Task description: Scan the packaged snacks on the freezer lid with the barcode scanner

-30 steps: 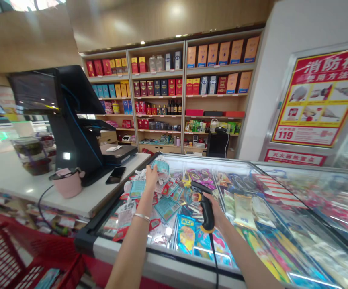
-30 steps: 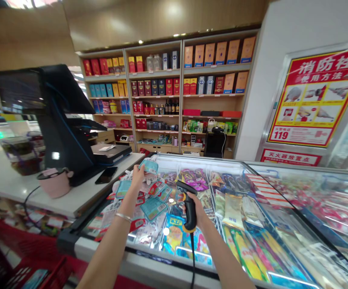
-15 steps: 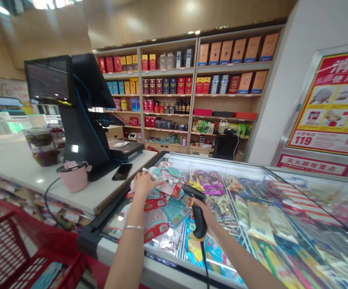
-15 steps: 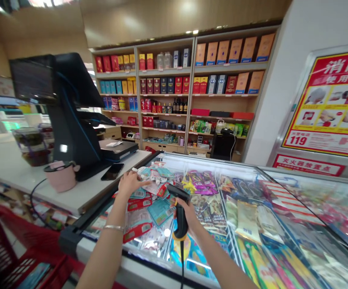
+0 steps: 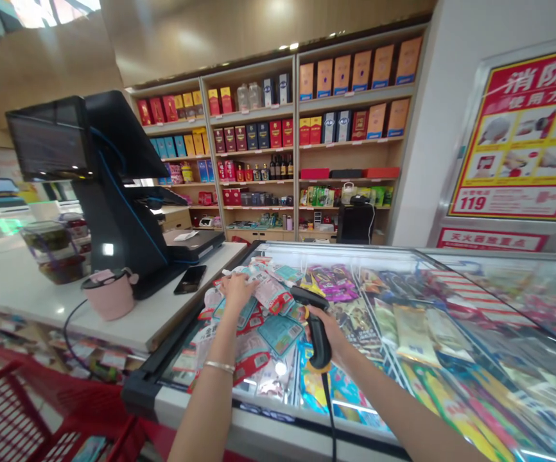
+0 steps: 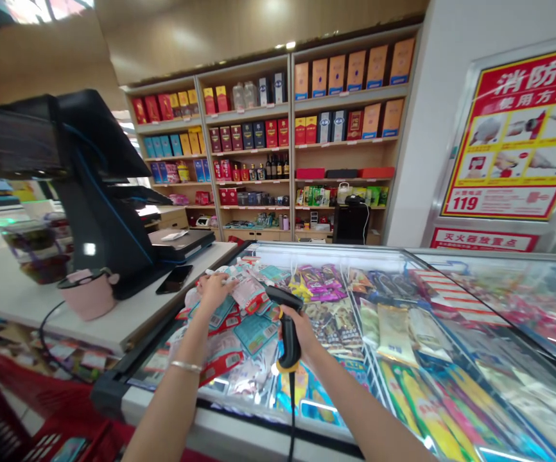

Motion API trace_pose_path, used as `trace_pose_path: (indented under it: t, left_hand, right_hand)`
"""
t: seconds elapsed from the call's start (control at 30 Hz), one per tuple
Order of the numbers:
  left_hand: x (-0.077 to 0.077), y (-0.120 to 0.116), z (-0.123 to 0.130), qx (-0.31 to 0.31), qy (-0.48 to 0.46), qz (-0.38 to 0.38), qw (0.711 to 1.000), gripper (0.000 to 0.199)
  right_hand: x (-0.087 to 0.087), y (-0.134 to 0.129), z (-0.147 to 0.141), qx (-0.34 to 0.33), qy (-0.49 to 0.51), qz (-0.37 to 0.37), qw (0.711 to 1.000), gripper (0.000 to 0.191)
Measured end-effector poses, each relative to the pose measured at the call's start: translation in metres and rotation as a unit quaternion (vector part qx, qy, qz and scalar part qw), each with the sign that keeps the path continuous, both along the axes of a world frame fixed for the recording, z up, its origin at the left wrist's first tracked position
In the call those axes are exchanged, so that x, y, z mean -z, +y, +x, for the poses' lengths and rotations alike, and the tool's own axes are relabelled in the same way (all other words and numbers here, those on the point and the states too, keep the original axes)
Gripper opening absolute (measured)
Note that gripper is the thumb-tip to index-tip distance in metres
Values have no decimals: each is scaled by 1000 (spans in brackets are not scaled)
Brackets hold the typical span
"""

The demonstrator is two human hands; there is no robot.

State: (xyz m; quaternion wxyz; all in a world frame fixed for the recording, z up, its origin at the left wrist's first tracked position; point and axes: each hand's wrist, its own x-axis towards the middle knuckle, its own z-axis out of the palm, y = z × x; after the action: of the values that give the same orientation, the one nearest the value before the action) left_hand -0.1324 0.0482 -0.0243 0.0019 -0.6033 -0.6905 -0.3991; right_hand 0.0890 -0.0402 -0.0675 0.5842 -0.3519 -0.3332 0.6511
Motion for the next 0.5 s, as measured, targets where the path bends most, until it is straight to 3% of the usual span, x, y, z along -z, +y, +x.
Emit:
trace_pose_path:
  t: [0.1,0.23,0.33,0.5]
  left_hand:
    - [-9,-3,-5,26,-104,97,990,23]
    - [-13,-5,-9,-15,-202,206,957,30]
    - [-8,0,-9,-16,-248,234,940,33]
    - [2,9,-6,28,-294,219,930,37]
  right_hand:
    - [-7,-3,5,-13,-5,18,1000,26]
    - [-22,-9,12,-68,-37,72,994,35]
    - [-30,-13,16,-98,-66,104,988,38]
    - [-32,-16,19,-123,-93,132,979,34]
